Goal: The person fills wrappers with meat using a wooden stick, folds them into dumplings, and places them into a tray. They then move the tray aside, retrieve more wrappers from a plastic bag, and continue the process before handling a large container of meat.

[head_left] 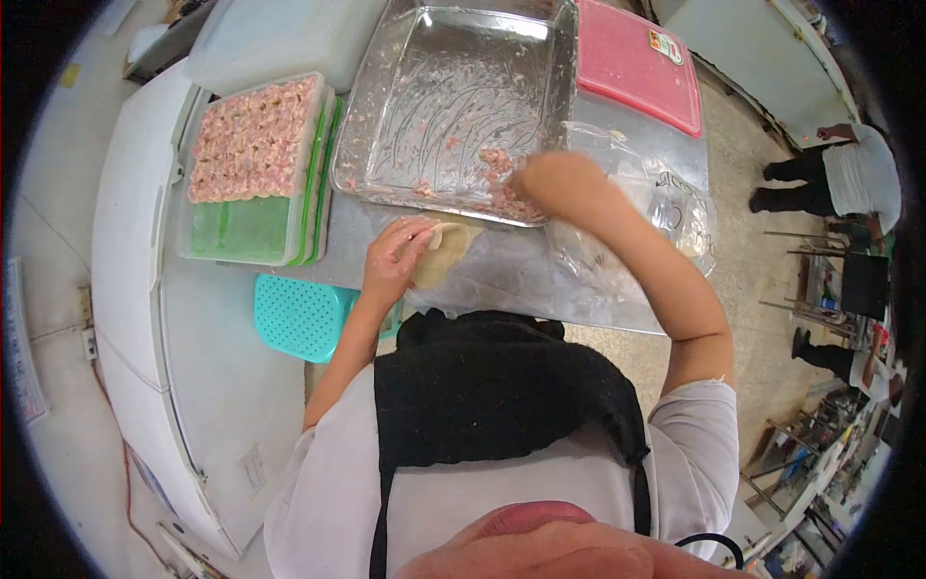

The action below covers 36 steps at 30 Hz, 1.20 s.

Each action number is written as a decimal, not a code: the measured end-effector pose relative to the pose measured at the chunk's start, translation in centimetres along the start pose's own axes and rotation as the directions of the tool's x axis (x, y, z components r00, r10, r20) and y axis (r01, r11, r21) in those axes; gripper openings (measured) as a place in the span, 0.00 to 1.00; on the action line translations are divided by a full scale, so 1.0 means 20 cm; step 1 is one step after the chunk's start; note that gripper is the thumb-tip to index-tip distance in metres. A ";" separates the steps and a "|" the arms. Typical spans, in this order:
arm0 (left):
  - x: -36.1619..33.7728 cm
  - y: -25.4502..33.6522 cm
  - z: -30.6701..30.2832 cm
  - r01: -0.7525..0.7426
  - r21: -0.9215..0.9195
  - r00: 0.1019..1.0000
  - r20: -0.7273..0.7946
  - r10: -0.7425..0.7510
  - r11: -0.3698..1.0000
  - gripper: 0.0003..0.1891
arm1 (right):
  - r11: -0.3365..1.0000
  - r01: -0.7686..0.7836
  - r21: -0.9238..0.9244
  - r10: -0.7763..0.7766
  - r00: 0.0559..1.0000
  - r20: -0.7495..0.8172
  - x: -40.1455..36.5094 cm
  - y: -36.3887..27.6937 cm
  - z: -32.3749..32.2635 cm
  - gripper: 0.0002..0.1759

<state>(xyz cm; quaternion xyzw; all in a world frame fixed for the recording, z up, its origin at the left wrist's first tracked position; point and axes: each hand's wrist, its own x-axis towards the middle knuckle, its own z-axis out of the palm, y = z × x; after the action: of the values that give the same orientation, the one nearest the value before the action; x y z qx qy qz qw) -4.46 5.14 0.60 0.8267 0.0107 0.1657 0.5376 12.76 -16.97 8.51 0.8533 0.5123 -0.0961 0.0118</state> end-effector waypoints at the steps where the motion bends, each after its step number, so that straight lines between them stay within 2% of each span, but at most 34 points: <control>1: 0.00 -0.02 -0.01 0.005 -0.021 1.000 0.001 -0.005 1.000 0.07 | 0.995 -0.075 -0.070 0.070 0.995 -0.075 0.03 0.09 -0.04 0.09; 2: 0.00 -0.05 -0.02 -0.003 0.015 1.000 0.029 0.003 1.000 0.07 | 0.979 -0.151 -0.139 0.129 0.979 -0.155 0.04 0.14 -0.07 0.09; 4: 0.01 -0.05 -0.03 -0.016 0.034 0.999 0.051 0.014 0.999 0.07 | 0.956 -0.193 -0.220 0.165 0.976 -0.139 0.05 0.13 -0.01 0.09; 6: 0.06 -0.02 -0.08 -0.067 0.059 0.989 0.139 0.058 0.996 0.06 | 0.927 -0.231 -0.294 0.200 0.971 -0.132 0.04 0.06 0.00 0.09; 8: 0.07 -0.04 -0.11 -0.109 0.074 0.982 0.166 0.095 0.991 0.06 | 0.965 -0.115 -0.235 0.094 0.991 -0.099 -0.07 -0.17 0.00 0.08; 12: 0.10 -0.10 -0.14 -0.218 0.047 0.946 0.255 0.200 0.975 0.08 | 0.960 -0.174 -0.219 0.190 0.980 0.058 -0.08 -0.19 -0.13 0.08; 14: 0.09 -0.13 -0.14 -0.203 0.023 0.949 0.249 0.191 0.979 0.08 | 0.922 -0.247 -0.299 0.234 0.969 -0.080 -0.01 -0.04 -0.15 0.08; 16: 0.10 -0.15 -0.14 -0.196 -0.001 0.950 0.246 0.191 0.981 0.08 | 0.908 -0.295 -0.298 0.290 0.955 -0.062 0.01 -0.03 -0.08 0.08; 18: 0.10 -0.17 -0.16 -0.268 0.021 0.931 0.263 0.253 0.963 0.08 | 0.947 -0.230 -0.223 0.226 0.973 -0.041 -0.04 -0.16 -0.02 0.08; 19: 0.09 -0.17 -0.17 -0.266 0.011 0.929 0.268 0.253 0.964 0.08 | 0.954 -0.236 -0.187 0.258 0.961 0.103 -0.05 -0.26 -0.08 0.08; 22: 0.12 -0.16 -0.19 -0.244 -0.019 0.917 0.320 0.237 0.970 0.08 | 0.937 -0.294 -0.190 0.314 0.945 0.088 -0.08 -0.24 -0.17 0.08; 23: 0.13 -0.14 -0.20 -0.284 -0.028 0.903 0.327 0.278 0.958 0.07 | 0.920 -0.282 -0.273 0.315 0.945 0.086 -0.07 -0.19 -0.20 0.08; 24: 0.13 -0.13 -0.20 -0.324 -0.036 0.889 0.331 0.318 0.945 0.07 | 0.919 -0.279 -0.279 0.314 0.946 0.087 -0.06 -0.14 -0.18 0.08; 26: 0.13 -0.12 -0.20 -0.321 -0.020 0.896 0.319 0.310 0.947 0.07 | 0.908 -0.322 -0.269 0.316 0.946 -0.069 -0.05 -0.08 -0.09 0.08; 27: 0.13 -0.12 -0.20 -0.316 -0.001 0.901 0.312 0.301 0.949 0.07 | 0.904 -0.332 -0.270 0.342 0.940 -0.007 -0.05 -0.15 -0.08 0.08; 28: 0.14 -0.11 -0.20 -0.318 -0.001 0.901 0.310 0.302 0.948 0.07 | 0.946 -0.264 -0.190 0.275 0.961 0.034 -0.06 -0.21 -0.07 0.08; 30: 0.13 -0.09 -0.19 -0.220 -0.045 0.924 0.311 0.223 0.974 0.06 | 0.934 -0.258 -0.248 0.295 0.947 0.126 -0.08 -0.32 -0.13 0.08; 31: 0.13 -0.08 -0.19 -0.222 -0.046 0.923 0.313 0.225 0.974 0.06 | 0.933 -0.260 -0.247 0.297 0.947 0.125 -0.10 -0.28 -0.17 0.08; 33: 0.12 -0.06 -0.17 0.014 -0.140 0.951 0.308 0.030 0.990 0.07 | 0.902 -0.312 -0.299 0.348 0.934 0.076 -0.13 -0.19 -0.25 0.09; 34: 0.11 -0.06 -0.16 0.019 -0.135 0.954 0.300 0.023 0.991 0.07 | 0.906 -0.301 -0.298 0.338 0.938 0.078 -0.12 -0.21 -0.30 0.09; 35: 0.10 -0.07 -0.14 0.244 -0.263 0.940 0.302 -0.160 0.933 0.08 | 0.906 -0.392 -0.157 0.402 0.915 0.033 -0.12 -0.24 -0.36 0.11; 36: 0.10 -0.06 -0.13 0.445 -0.381 0.885 0.327 -0.332 0.810 0.09 | 0.883 -0.470 -0.009 0.470 0.883 0.000 -0.13 -0.27 -0.38 0.14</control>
<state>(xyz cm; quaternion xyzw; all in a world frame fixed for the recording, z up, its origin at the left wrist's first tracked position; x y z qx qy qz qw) -3.09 8.32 0.90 0.6750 0.0758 -0.0539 0.7319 8.08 -15.70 16.89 0.9519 0.2906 -0.0893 0.0389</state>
